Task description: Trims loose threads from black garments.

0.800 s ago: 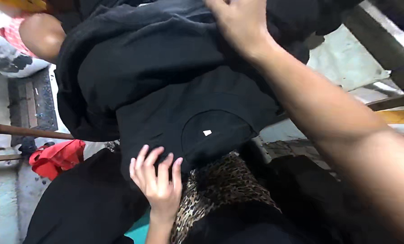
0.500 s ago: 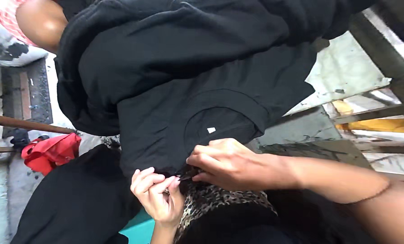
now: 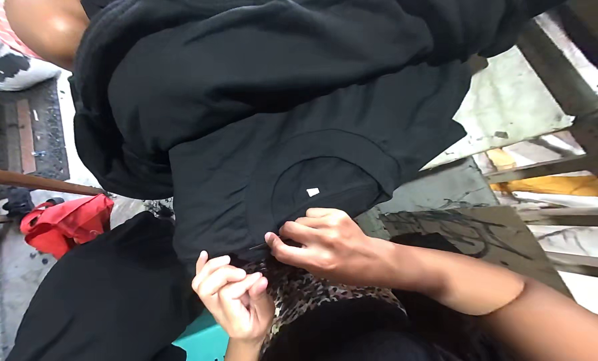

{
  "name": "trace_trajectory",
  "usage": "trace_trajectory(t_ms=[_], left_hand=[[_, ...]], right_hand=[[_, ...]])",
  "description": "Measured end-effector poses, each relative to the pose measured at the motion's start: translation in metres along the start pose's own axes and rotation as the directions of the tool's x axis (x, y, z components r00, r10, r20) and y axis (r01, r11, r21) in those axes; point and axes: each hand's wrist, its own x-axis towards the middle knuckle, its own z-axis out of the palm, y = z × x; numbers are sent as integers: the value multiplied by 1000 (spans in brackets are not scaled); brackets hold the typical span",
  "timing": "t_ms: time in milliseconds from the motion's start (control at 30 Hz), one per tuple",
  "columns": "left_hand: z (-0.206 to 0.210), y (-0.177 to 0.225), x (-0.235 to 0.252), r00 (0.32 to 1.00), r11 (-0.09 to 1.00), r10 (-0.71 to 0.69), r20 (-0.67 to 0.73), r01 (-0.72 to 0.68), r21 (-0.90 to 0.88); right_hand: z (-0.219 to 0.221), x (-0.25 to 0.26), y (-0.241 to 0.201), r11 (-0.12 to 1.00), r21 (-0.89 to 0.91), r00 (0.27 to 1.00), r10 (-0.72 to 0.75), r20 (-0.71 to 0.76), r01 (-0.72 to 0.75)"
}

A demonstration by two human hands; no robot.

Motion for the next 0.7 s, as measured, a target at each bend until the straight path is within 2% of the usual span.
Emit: trace_trajectory(t_ms=[67,133,267,367,433,500,567,633,700], left_hand=[[-9,0,1,999,1000,12,34,-11,-29],[-16,1,4,997,999,27,74,-24,-36],[-20,9,19,995,998,67,76,-66,-19],[-16,19,37,967,989,133,217,-145,41],[-10,24,49,895,965,192,402,-246,88],[-5,28,60,772,919,243,587,-377,116],[-7,34,71,667,847,257,699,-504,170],[-15,45,83,631,790,253,733,-572,219],[-23,54,92,626,767,212,751,-583,269]], right_hand=[[-5,-2,-2,992,36,993,118,17,-118],[-8,-5,-3,985,-24,984,172,42,-171],[-20,-16,-3,995,-96,1000,6,-22,-8],[-39,-21,-1,996,-35,996,-82,35,83],[-46,-23,0,996,-12,994,-89,60,89],[-49,-20,3,995,-12,994,-96,48,96],[-52,-16,3,994,-15,994,-110,10,110],[-54,-11,1,993,4,992,-120,-42,120],[-50,-4,0,995,53,991,-78,-104,84]])
